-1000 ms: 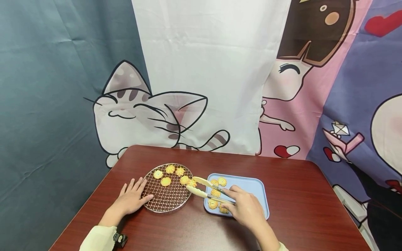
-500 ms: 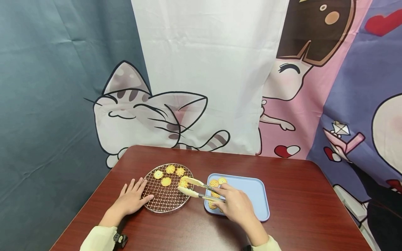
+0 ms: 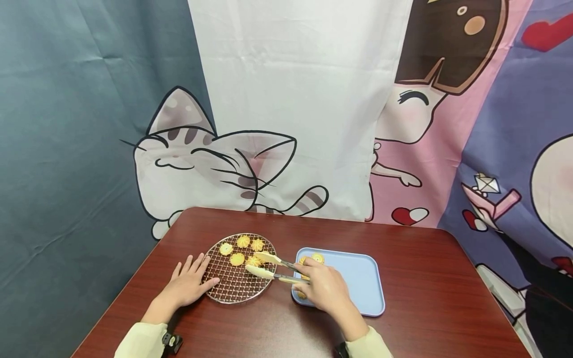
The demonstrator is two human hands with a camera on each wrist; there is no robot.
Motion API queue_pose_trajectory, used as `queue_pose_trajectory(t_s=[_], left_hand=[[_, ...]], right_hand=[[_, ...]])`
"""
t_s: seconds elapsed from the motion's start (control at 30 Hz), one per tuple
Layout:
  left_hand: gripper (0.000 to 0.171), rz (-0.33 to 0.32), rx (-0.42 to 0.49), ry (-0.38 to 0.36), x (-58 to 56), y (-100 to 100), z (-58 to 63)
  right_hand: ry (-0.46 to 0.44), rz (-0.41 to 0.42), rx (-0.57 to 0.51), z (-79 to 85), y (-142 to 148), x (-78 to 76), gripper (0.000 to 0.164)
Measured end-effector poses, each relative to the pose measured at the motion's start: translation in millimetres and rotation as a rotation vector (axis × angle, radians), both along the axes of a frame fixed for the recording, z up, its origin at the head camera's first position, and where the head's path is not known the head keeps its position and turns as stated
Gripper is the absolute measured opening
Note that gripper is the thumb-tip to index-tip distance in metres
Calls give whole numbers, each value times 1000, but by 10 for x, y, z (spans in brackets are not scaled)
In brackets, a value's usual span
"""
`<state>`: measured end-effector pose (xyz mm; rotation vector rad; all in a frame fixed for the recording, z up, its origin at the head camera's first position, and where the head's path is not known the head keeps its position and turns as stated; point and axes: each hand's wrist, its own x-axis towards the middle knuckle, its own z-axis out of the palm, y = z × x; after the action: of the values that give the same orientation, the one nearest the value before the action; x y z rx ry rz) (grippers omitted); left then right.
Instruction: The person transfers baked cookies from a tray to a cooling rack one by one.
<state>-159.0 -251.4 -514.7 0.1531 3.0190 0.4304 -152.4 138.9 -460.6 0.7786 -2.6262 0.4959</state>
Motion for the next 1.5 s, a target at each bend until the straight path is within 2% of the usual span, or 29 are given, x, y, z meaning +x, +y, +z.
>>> queue_pose_trajectory(t_s=[0.2,0.47,1.5], left_hand=[[82,-1,-16,4,-3,0,4],[82,-3,-8,-1,7,1,19],[84,8,-11,-12,-12,-10,-16]], right_hand=[[-12,15,10,-42,-74,-67,45],[-75,6,25,-67,-156,-116,49],[-116,-9,83,-89,-265,-170,50]])
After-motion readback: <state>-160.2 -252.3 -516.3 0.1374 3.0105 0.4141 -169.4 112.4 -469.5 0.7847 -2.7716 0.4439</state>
